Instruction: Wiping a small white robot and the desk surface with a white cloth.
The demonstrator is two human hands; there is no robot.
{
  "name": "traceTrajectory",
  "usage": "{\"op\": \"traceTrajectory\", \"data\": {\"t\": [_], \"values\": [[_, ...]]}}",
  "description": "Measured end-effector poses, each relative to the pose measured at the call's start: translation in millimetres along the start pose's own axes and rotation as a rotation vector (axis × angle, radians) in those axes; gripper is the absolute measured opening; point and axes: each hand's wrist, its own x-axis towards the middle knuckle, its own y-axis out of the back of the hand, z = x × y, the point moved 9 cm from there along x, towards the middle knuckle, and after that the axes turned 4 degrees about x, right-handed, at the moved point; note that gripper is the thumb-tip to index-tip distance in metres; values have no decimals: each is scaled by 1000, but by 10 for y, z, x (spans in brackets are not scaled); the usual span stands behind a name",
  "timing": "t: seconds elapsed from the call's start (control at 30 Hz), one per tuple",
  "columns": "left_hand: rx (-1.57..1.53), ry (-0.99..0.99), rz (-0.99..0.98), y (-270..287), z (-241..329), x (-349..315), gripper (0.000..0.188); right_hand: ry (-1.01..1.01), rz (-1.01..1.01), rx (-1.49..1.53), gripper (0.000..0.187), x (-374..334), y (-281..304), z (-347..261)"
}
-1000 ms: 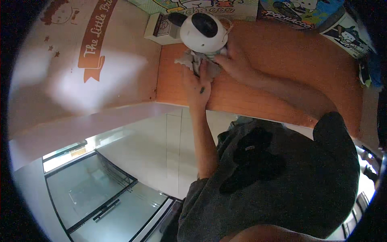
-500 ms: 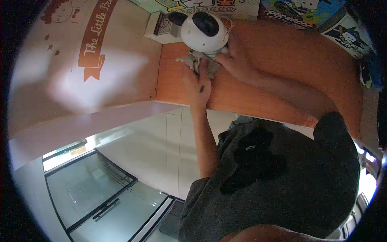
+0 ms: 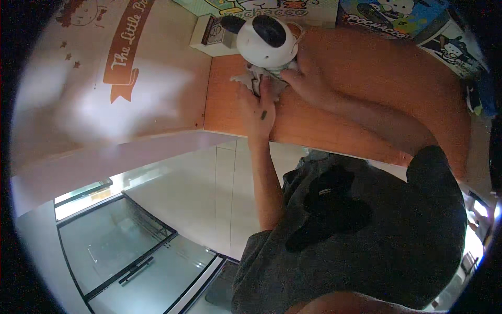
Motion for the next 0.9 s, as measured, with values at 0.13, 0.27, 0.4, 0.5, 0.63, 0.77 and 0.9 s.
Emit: {"op": "traceTrajectory", "data": {"t": [0.13, 0.27, 0.4, 0.5, 0.63, 0.77, 0.9], "values": [[40, 45, 13, 12, -112, -60, 29, 83, -14, 37, 71, -14, -21, -56], [101, 100, -43, -18, -163, -45, 30, 55, 19, -4, 70, 7, 21, 7], [-6, 15, 95, 34, -172, -88, 29, 34, 36, -1, 70, -11, 11, -25], [-135, -92, 247, 145, -106, -128, 28, 23, 48, 15, 69, -23, 10, -23], [-195, -198, 254, 211, 240, -40, 33, -47, 63, 117, 69, -21, 60, 199], [-152, -23, 168, 96, 261, -58, 24, 8, 22, 48, 69, -45, 72, 19], [-15, -24, 85, -14, 160, -50, 21, 34, 22, 39, 69, -38, 81, -69]]}}
